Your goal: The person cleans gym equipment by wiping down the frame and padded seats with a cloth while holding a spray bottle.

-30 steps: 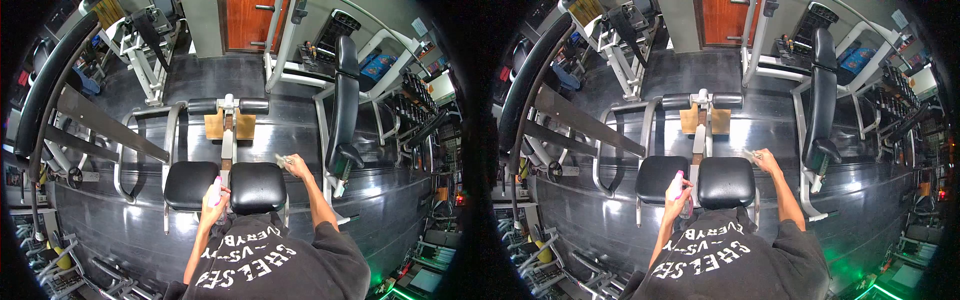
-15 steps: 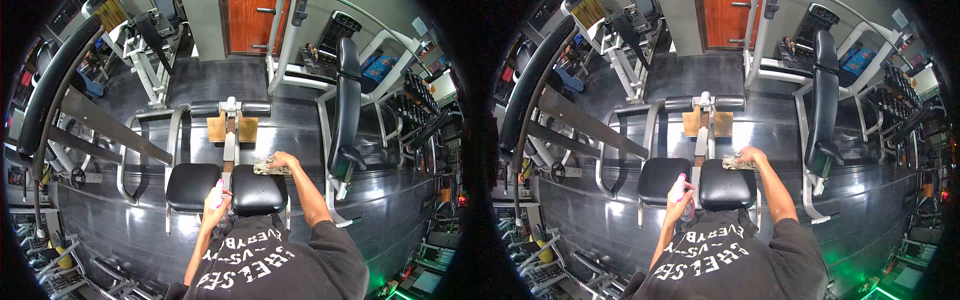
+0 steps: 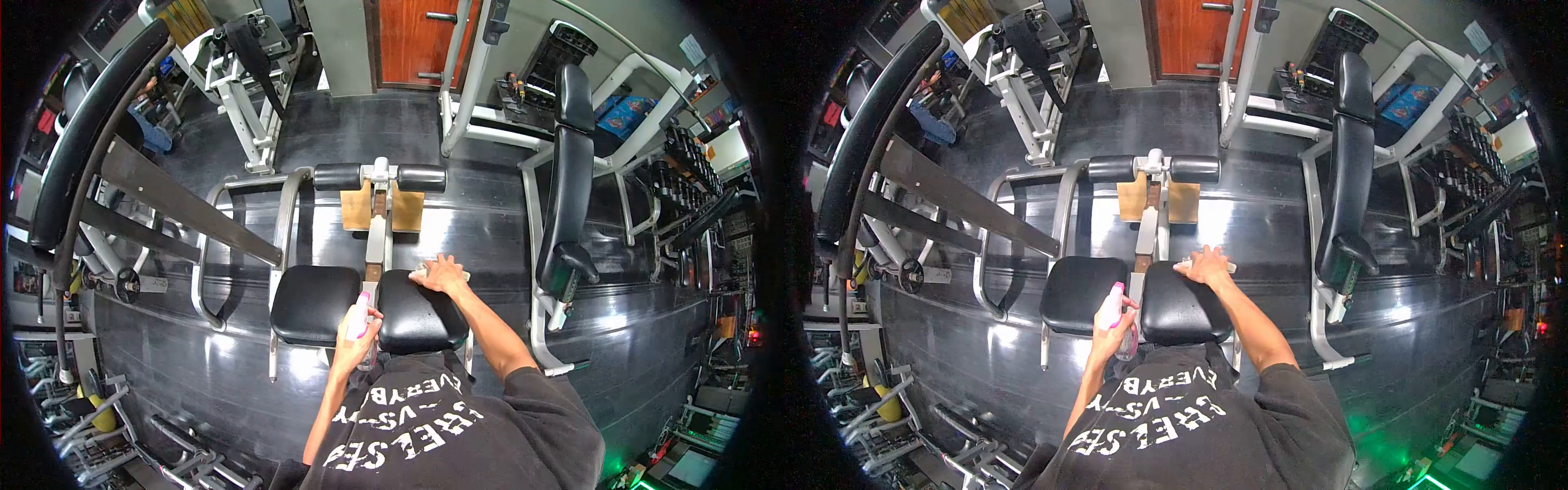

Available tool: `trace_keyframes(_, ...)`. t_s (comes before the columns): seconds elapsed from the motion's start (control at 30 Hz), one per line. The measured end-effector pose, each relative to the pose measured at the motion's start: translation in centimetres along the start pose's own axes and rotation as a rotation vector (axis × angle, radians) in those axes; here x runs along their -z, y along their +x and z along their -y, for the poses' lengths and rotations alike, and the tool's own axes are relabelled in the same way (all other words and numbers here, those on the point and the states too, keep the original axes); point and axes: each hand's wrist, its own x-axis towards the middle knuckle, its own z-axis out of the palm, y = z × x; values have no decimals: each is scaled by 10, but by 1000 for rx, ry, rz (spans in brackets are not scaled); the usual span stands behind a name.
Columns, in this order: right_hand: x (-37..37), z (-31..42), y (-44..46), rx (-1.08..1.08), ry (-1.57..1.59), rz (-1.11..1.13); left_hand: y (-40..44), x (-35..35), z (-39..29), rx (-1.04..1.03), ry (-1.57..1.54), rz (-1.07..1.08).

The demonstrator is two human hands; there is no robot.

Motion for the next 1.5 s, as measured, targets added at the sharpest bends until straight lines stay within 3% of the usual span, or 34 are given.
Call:
trace_keyframes(0.17, -23, -28, 20, 147, -93, -8, 2, -2, -1, -7, -16, 7)
trace_keyframes(0.23, -20, -47, 21, 330, 66, -62, 2, -3, 0, 19, -18, 4)
trace_keyframes(0.43, -20, -31, 15, 422, 507, -340, 3, 0, 5, -2, -1, 8)
trace_keyframes(0.5, -28, -10, 19, 521, 680, -525, 3, -1, 5, 2, -9, 2)
trace_keyframes(0.57, -42, 10, 34, 580, 592, -573, 4, -1, 3, 2, -14, -7)
trace_keyframes(0.67, -52, 38, 36, 497, 229, -254, 3, 0, -2, -14, 19, -27)
trace_keyframes(0.83, -53, 64, 56, 430, -4, -149, -1, 10, 1, -37, -75, -110)
trace_keyframes(0.93, -52, 68, 54, 534, -112, -147, -6, 20, 3, -12, -44, -134)
trace_keyframes(1.03, -56, 64, 23, 771, -121, -199, -7, 27, 5, -8, -48, -145)
trace_keyframes(1.13, -34, 58, -11, 896, -59, -56, -6, 29, 5, -31, -29, -160)
trace_keyframes(1.23, -18, 50, 2, 903, 144, 99, -4, 29, 5, 1, -23, -150)
trace_keyframes(1.3, -14, 51, 11, 776, 329, -124, -3, 27, 3, 1, -53, -153)
trace_keyframes(1.37, -25, 54, 26, 618, 260, -318, -2, 26, 6, -2, -51, -150)
trace_keyframes(1.5, -56, 73, 20, 474, 53, -423, -4, 24, 5, -26, -92, -154)
